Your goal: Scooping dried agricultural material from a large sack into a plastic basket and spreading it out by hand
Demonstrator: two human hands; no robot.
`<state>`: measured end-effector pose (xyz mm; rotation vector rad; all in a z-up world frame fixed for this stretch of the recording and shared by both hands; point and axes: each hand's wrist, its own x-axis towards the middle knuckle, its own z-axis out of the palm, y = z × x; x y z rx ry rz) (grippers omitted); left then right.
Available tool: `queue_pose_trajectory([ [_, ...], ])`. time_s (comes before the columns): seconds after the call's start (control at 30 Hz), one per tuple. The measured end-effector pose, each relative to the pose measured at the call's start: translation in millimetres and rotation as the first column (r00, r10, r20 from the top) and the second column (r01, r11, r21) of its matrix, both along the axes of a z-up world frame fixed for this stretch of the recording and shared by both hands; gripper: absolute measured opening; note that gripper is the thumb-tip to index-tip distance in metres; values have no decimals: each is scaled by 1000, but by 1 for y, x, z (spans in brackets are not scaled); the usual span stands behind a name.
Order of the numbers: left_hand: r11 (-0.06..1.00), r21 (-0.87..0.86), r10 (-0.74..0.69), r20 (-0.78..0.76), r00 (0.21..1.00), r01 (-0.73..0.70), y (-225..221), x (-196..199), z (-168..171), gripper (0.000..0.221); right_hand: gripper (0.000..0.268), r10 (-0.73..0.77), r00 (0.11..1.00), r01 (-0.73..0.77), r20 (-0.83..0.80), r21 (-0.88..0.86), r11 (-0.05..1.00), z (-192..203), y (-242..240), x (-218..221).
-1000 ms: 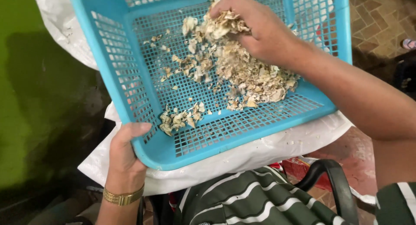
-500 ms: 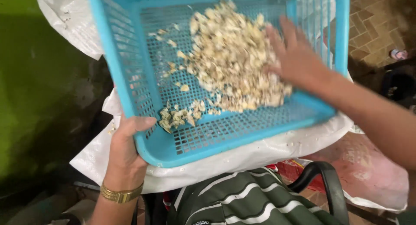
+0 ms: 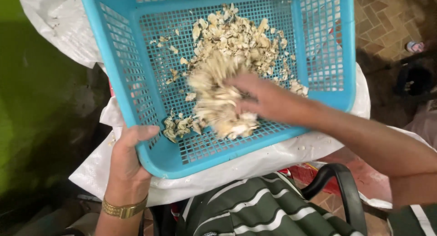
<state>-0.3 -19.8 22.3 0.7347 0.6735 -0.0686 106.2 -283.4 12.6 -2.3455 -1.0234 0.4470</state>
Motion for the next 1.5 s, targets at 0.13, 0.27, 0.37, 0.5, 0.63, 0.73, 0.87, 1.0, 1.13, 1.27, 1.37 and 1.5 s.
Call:
queue_pose_trajectory([
  [0.13, 1000, 2, -5, 16, 1000, 5, 9, -7, -12, 85, 30, -143, 912, 108, 384, 110, 988, 21, -28, 73],
  [0.27, 998, 37, -53, 107, 993, 49, 6, -12, -9, 95, 54, -245, 897, 174, 368, 216, 961, -44, -53, 115],
  [0.37, 997, 57, -63, 158, 985, 55, 0, -15, -4, 97, 62, -273, 884, 147, 380, 329, 933, -57, -14, 89],
  [0.5, 993, 102, -80, 204, 976, 60, -1, -15, -4, 99, 83, -213, 953, 106, 214, 424, 899, -70, 53, 61],
  [0.63, 995, 102, -33, 99, 995, 23, -4, -9, -9, 87, 89, 233, 954, -278, 188, 264, 924, -35, 81, 18],
  [0.73, 999, 30, -22, 12, 1000, 22, -8, 2, 14, 92, 55, 519, 699, -665, 493, 179, 725, -83, 54, 31],
  [0.87, 998, 62, -30, 66, 997, 26, -5, -5, 9, 87, 30, 513, 716, -647, 473, 174, 742, -66, 13, 69],
  [1.0, 996, 47, -81, 85, 993, 78, 5, -8, -9, 97, 45, 10, 1000, -10, 0, 23, 1000, -11, 7, 79],
  [1.13, 996, 13, -84, 102, 991, 83, 4, -8, -11, 87, 55, -153, 981, 131, 116, 175, 976, -30, 30, 71],
  [1.27, 994, 72, -82, 27, 996, 80, 8, -1, -18, 86, 111, 19, 999, -11, -34, 220, 975, -42, 56, 37],
  [1.37, 997, -18, -78, 86, 993, 80, 13, 5, -20, 78, 54, 576, 688, -641, 441, -3, 767, -63, 47, 37],
  [1.5, 997, -1, -81, 37, 996, 82, 7, 3, -6, 88, 36, 575, 710, -585, 406, -116, 803, -59, 3, 61],
])
